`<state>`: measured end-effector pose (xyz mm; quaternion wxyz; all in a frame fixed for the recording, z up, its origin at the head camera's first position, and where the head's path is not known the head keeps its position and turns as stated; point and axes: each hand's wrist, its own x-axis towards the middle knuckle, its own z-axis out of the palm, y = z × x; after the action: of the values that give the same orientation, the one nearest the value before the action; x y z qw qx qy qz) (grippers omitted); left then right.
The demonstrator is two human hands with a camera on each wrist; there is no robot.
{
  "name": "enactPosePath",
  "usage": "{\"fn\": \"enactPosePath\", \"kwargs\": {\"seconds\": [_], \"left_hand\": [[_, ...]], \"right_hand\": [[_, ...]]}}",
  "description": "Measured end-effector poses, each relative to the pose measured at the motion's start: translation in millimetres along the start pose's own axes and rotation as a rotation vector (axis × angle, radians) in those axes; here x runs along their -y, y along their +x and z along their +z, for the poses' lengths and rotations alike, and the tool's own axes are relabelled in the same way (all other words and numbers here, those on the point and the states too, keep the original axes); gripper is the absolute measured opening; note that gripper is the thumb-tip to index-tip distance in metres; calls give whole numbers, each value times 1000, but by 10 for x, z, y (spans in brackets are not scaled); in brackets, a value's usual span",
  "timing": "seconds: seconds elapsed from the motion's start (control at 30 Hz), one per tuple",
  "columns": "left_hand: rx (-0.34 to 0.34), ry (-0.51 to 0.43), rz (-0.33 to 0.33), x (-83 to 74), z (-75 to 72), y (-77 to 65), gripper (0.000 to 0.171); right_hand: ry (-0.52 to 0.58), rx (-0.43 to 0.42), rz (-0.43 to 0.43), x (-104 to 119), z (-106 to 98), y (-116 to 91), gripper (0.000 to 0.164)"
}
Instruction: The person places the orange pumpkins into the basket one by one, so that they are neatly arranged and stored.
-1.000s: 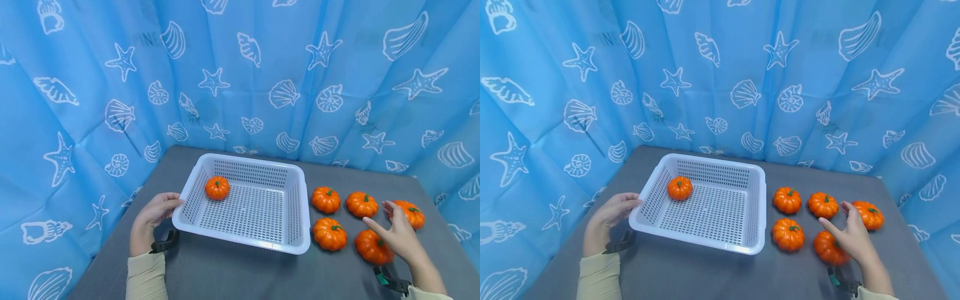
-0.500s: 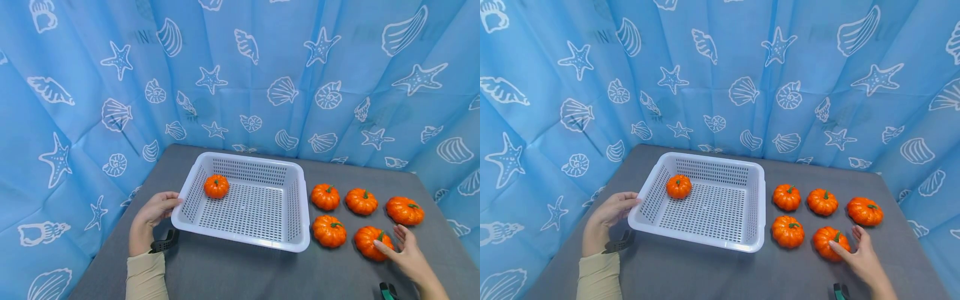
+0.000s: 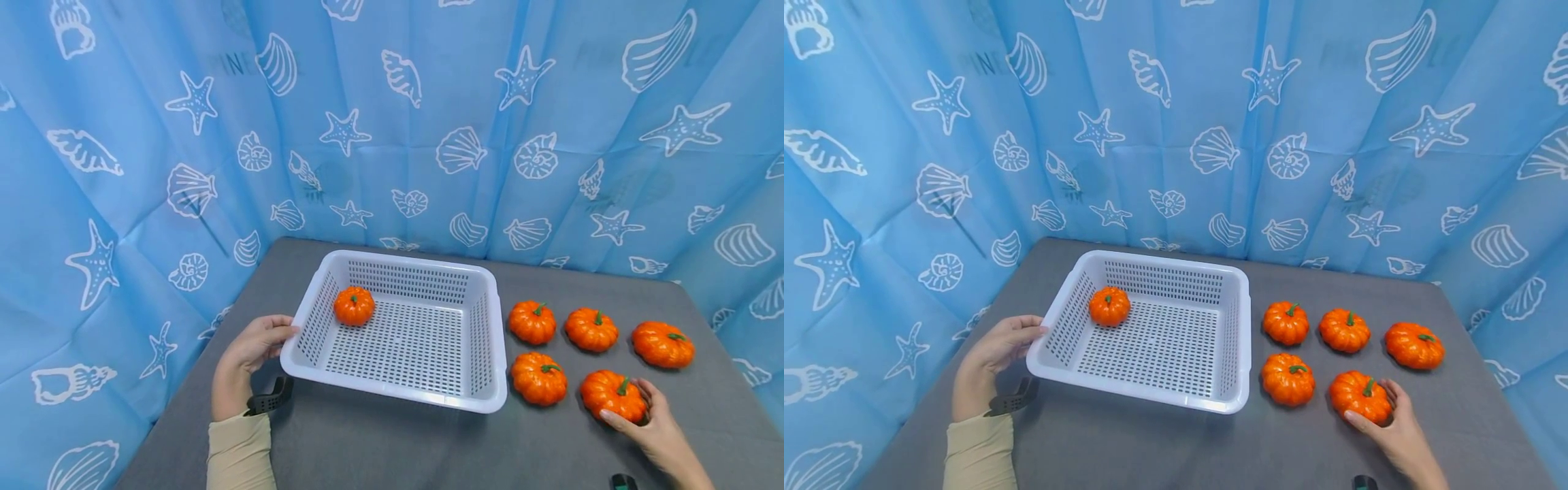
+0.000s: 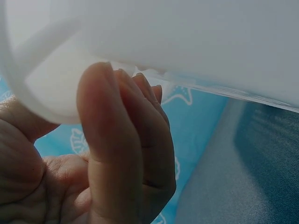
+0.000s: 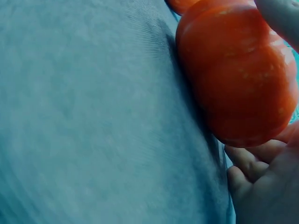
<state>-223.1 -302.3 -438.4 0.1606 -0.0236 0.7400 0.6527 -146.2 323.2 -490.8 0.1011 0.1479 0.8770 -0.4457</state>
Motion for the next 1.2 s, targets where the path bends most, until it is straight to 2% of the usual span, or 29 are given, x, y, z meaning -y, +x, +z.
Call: {"fn": "enactPosePath", "kwargs": {"seconds": [0.13, 0.33, 0.57, 0.8, 1.2], "left_hand": [[-3, 3, 0, 2, -3, 0, 40], [0, 3, -1, 0, 0, -9, 41], [-5, 5, -1, -15, -3, -12, 41], [19, -2, 12, -40, -2, -42, 44], [24, -13, 11, -29, -17, -32, 42]], "right_hand": [[7, -38, -14, -17, 37, 1, 105], [-19, -1, -52, -29, 41, -19, 103], [-14, 39, -21, 3, 33, -30, 106], [-25, 25, -36, -9, 48, -43, 101], [-23, -1, 6, -14, 77, -43, 102]]}}
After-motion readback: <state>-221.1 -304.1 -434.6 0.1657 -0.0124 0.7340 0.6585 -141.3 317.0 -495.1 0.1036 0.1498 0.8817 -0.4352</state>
